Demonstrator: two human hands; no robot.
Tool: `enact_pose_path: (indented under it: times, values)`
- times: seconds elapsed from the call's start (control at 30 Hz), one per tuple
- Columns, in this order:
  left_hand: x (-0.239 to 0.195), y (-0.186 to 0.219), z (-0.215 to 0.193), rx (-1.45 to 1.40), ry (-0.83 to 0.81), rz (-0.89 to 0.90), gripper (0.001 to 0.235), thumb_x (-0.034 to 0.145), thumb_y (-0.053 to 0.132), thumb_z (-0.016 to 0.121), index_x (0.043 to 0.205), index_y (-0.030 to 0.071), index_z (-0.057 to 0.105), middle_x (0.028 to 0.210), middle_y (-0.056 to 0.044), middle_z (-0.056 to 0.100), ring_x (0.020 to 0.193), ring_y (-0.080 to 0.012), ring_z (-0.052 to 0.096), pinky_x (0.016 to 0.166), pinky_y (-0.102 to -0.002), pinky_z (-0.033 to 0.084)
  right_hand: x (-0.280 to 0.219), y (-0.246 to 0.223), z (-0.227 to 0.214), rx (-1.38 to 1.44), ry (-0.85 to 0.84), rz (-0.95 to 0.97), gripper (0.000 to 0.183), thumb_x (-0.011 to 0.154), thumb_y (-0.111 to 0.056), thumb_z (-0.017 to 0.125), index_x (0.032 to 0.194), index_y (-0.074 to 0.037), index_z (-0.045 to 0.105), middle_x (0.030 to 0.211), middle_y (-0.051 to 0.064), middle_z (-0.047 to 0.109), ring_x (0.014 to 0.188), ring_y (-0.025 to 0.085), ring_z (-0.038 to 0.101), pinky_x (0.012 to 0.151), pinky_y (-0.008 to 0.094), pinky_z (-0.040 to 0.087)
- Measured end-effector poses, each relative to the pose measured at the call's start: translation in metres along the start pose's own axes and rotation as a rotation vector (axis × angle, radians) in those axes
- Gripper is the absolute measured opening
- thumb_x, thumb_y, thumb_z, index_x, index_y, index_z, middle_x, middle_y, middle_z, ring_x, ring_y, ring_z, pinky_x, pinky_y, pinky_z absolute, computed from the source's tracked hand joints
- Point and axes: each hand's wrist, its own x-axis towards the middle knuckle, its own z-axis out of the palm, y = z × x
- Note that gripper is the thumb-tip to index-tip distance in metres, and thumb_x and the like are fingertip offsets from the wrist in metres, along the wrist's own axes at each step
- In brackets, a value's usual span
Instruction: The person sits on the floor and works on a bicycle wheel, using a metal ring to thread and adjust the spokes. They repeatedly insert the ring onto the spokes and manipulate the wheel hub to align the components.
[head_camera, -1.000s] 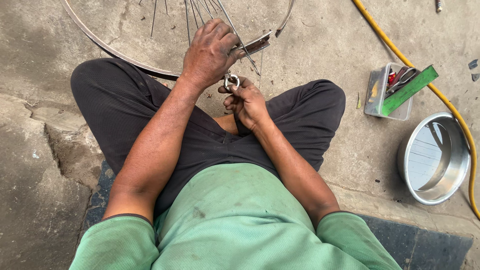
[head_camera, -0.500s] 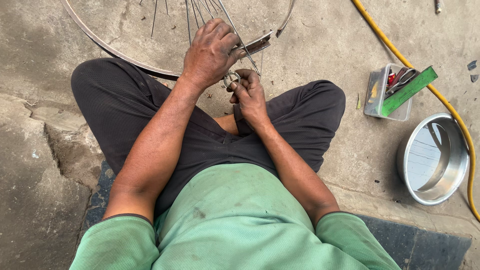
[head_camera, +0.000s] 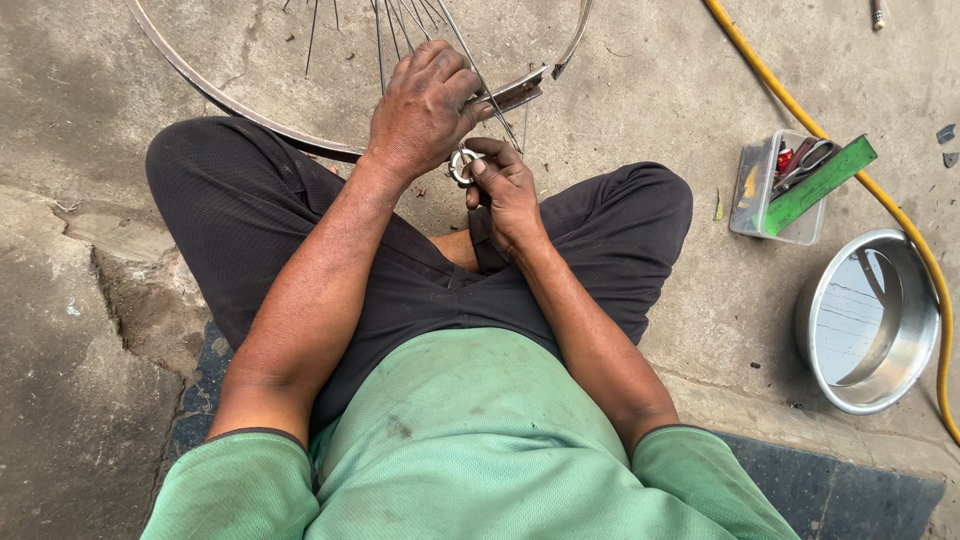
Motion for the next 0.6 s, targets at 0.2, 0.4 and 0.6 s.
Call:
enact_pose_path:
  times: [0.2,0.4,0.6]
  values:
    - [-0.0015,-0.0006,0.0021,0.021,0.027,0.025,0.030,0.097,0.037,0.083,0.107,0.010,0.074,0.117,-0.006,0.067,0.130,-0.0277,0.056,0.111,-0.048,0.046,-0.0026,0.0087,-0.0012,-0.425,0.056,-0.205,0.025,0.106,-0.005,0.060,0.130,0.001,0.054,0.098,0.006,0.066,0.078,0.007,0.063,0.065,0.020,0.057]
    - [-0.0025,-0.0015,0.0031,0.040,0.016,0.028,0.032,0.094,0.040,0.083,0.104,0.011,0.074,0.115,-0.007,0.067,0.129,-0.0286,0.055,0.107,-0.050,0.045,0.0013,0.0020,-0.0023,-0.338,0.064,-0.011,0.029,0.099,-0.002,0.065,0.125,0.003,0.054,0.094,0.008,0.065,0.070,0.010,0.063,0.060,0.023,0.057]
    - [-0.0024,0.0011,0.0020,-0.014,-0.037,-0.018,0.029,0.097,0.037,0.082,0.108,0.011,0.073,0.116,-0.006,0.068,0.126,-0.0253,0.057,0.109,-0.047,0.047,-0.0067,0.0012,0.0032,-0.206,0.091,-0.041,0.028,0.099,0.000,0.063,0.126,0.002,0.055,0.093,0.006,0.062,0.071,0.010,0.060,0.061,0.024,0.053]
